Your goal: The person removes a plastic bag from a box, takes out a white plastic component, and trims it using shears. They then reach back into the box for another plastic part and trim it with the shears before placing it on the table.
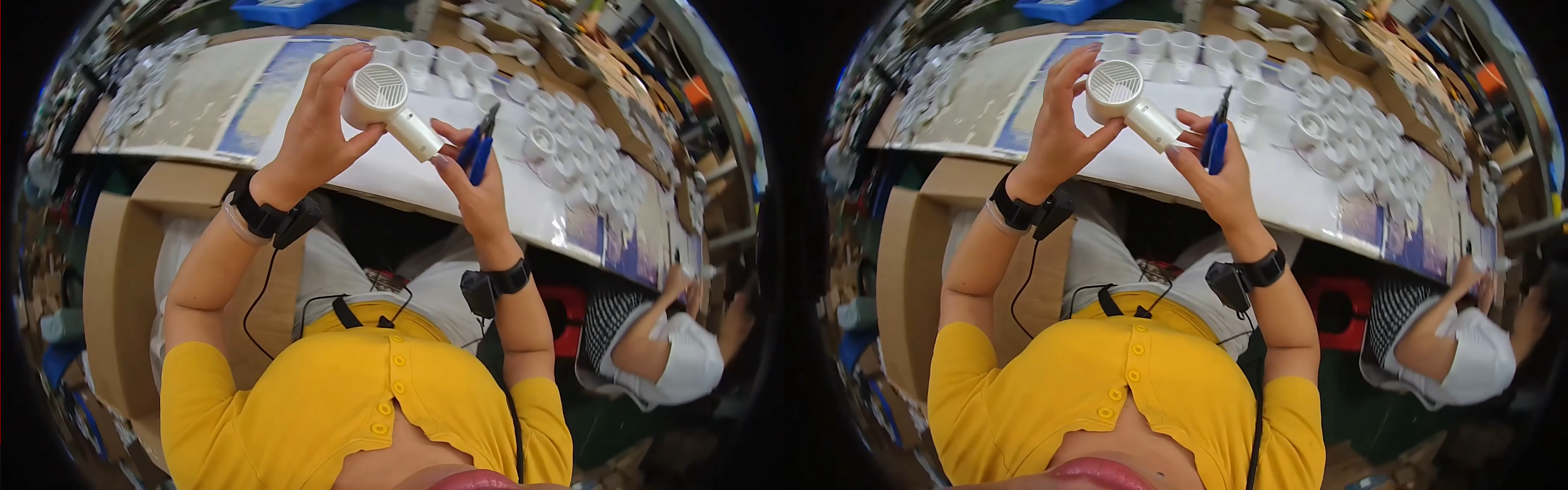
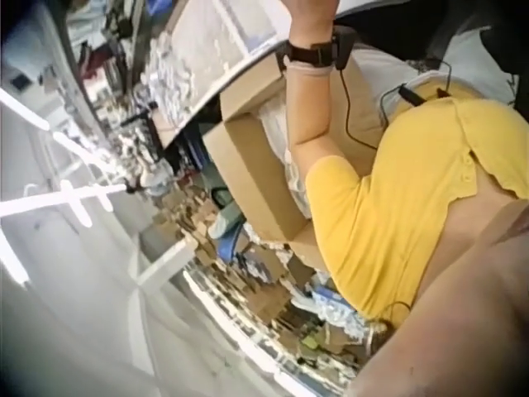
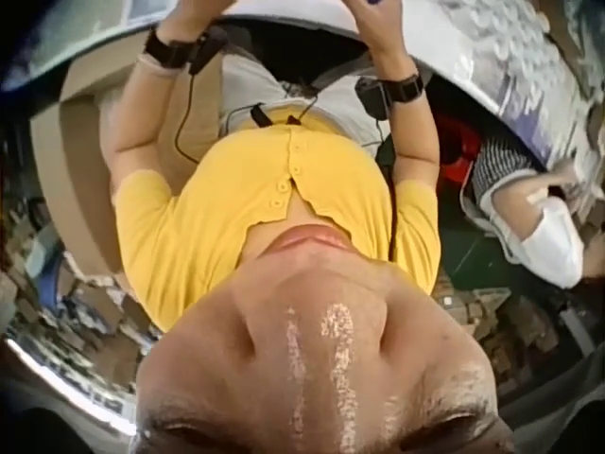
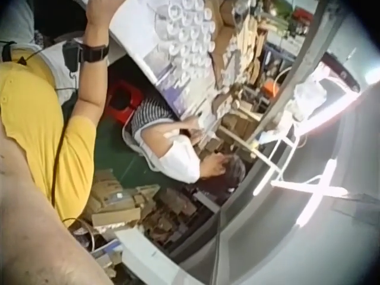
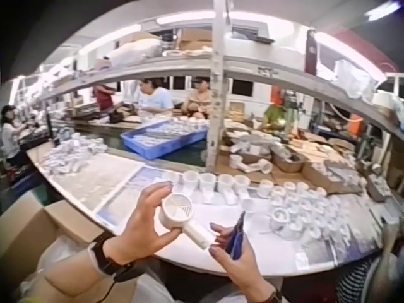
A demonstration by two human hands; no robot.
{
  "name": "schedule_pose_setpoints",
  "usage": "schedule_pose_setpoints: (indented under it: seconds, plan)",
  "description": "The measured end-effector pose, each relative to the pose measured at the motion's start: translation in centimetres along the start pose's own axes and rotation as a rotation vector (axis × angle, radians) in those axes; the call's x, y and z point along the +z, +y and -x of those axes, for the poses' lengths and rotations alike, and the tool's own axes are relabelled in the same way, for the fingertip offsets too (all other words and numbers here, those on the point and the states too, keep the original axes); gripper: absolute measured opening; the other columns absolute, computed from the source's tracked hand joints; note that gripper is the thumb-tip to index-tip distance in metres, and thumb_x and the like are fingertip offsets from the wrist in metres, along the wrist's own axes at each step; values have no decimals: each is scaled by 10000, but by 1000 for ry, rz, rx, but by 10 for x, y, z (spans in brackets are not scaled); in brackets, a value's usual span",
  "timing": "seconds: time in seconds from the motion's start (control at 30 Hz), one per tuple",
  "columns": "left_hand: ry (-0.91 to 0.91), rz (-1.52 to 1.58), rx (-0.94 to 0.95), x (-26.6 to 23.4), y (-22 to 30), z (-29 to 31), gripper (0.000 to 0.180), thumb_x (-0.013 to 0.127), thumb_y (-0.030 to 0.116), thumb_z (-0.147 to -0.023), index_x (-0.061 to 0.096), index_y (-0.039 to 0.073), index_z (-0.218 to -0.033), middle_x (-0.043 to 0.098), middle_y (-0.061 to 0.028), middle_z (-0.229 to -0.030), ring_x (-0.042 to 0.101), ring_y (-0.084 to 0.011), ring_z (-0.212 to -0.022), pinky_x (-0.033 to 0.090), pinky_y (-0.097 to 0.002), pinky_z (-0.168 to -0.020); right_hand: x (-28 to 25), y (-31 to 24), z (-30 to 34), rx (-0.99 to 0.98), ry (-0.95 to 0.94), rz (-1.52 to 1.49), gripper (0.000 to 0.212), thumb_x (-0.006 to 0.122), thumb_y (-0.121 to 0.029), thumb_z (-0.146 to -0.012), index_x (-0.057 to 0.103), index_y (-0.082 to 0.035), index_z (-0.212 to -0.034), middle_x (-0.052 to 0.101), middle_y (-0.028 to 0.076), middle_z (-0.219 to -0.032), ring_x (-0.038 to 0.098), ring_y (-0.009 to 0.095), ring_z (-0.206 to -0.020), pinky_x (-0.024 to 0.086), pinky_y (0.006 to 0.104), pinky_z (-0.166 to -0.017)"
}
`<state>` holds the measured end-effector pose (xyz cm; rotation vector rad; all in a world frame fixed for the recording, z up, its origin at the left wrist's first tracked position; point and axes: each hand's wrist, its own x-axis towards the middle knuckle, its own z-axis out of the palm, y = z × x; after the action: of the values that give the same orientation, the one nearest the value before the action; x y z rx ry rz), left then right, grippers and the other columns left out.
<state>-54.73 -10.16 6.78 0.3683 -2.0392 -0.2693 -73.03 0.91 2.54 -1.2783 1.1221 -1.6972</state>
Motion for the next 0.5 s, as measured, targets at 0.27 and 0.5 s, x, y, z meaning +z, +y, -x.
schedule_pose_setpoints:
  seconds: [0.27, 0.5]
  plan:
    - [-15, 247, -100, 64, 1, 6, 762, 741, 52, -642, 334, 68, -1285, 358, -143, -1320, 409, -291, -1187, 417, -358, -925, -31, -4, 15, -145, 93, 366, 345, 682, -9, -755, 439, -33, -999, 547, 159, -1157, 569, 157, -913, 464, 278, -814]
    - [-1, 324, -213, 96, 3, 21, 770, 758, 81, -647, 327, 35, -1283, 337, -157, -1345, 402, -279, -1204, 422, -352, -925, -36, 2, 22, -181, 256, 443, 328, 683, 19, -737, 435, -34, -946, 569, 156, -1106, 565, 151, -923, 455, 276, -826]
